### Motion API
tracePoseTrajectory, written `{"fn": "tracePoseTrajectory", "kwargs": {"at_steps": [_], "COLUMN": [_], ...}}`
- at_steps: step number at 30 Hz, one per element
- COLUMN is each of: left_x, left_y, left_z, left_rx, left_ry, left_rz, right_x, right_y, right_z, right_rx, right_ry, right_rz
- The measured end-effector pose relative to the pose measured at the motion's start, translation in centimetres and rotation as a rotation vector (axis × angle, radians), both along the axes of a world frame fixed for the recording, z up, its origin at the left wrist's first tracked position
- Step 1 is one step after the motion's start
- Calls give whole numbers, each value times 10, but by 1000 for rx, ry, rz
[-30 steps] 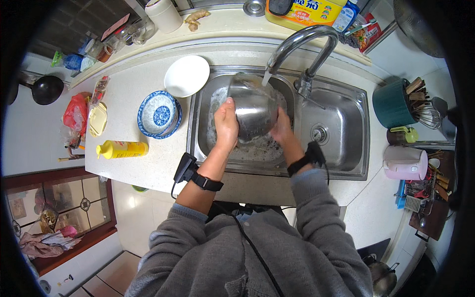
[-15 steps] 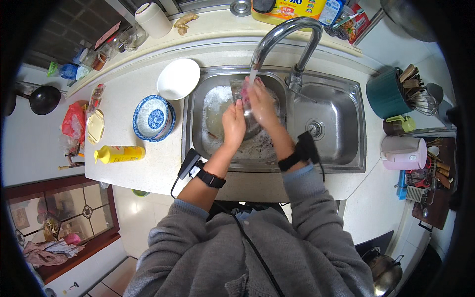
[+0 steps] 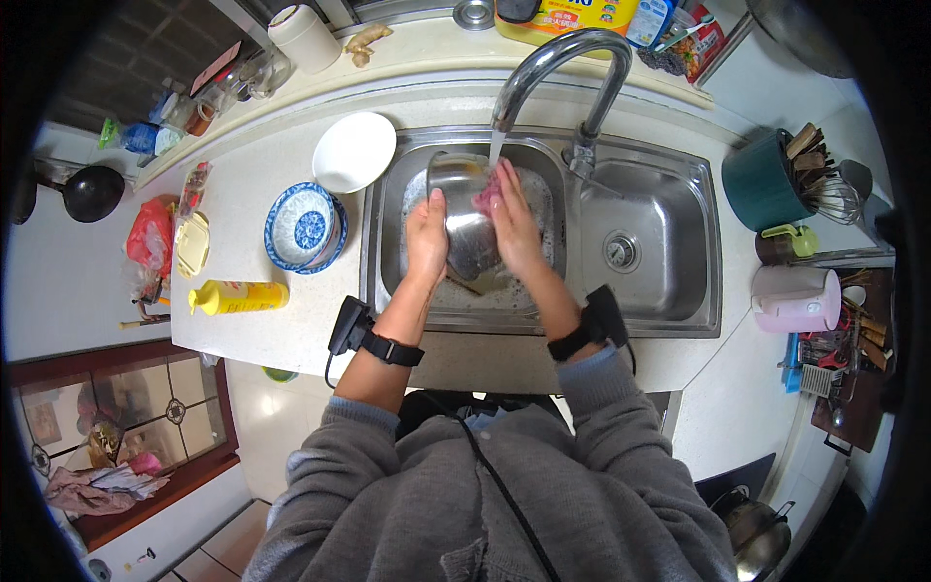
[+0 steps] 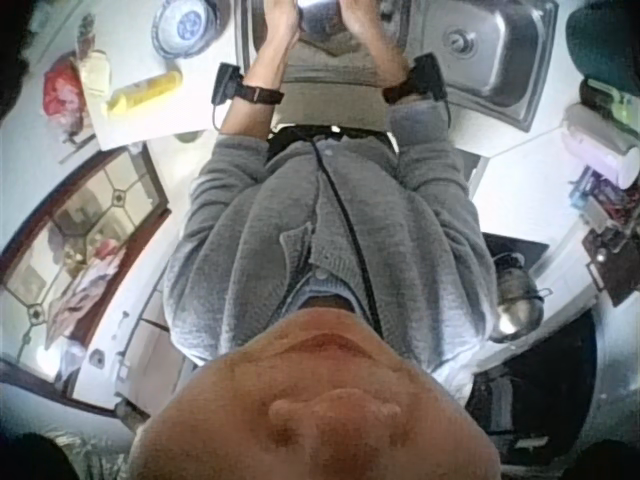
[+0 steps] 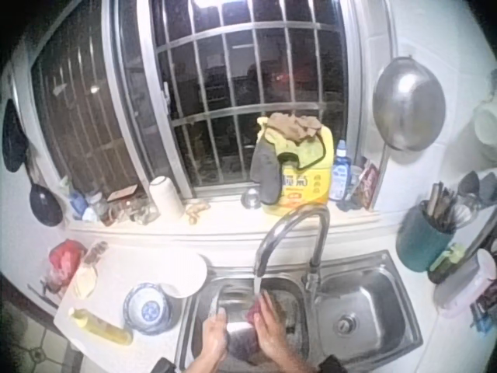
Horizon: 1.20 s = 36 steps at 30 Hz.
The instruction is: The person washes several bowls and a metal plate in a kitchen sink using a pink sponge and dish soap. They rinse each item under running water and place the cleaned items on the countertop to the left of the sink.
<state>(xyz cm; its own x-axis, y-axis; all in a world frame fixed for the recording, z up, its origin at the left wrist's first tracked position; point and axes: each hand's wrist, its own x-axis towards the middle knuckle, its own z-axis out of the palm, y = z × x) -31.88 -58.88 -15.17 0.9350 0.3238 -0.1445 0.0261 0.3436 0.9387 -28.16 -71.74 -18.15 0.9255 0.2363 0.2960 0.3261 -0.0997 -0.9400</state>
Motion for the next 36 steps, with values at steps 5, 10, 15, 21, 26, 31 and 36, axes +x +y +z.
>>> {"fn": "tracePoseTrajectory", "kwargs": {"at_steps": [5,10,15,21,26,31,36], "left_x": [-9,-8,3,21,15,11,-5], "left_y": [8,30,39,42,24,23,31], "left_z": [4,-6,-53,-73,-31,-32,-62], "left_rx": [-215,-530,-772,77,-318,-402,-426], "left_ry": [34,15,43,474,459,592,603], "left_rz": [-84,-109,-119,-249,-540,-413,-327], "right_x": [52,35,21,23,-7,-32,-11], "right_y": [-33,-53,-75,-74,-36,-26,-43], "right_z": [3,-4,-3,8,16,14,21], "right_rx": [148,595,934,424,-515,-647,-491], "right_ry": [427,747,895,526,-220,-511,-168], "right_rz": [122,-5,142,63,122,297,662]}}
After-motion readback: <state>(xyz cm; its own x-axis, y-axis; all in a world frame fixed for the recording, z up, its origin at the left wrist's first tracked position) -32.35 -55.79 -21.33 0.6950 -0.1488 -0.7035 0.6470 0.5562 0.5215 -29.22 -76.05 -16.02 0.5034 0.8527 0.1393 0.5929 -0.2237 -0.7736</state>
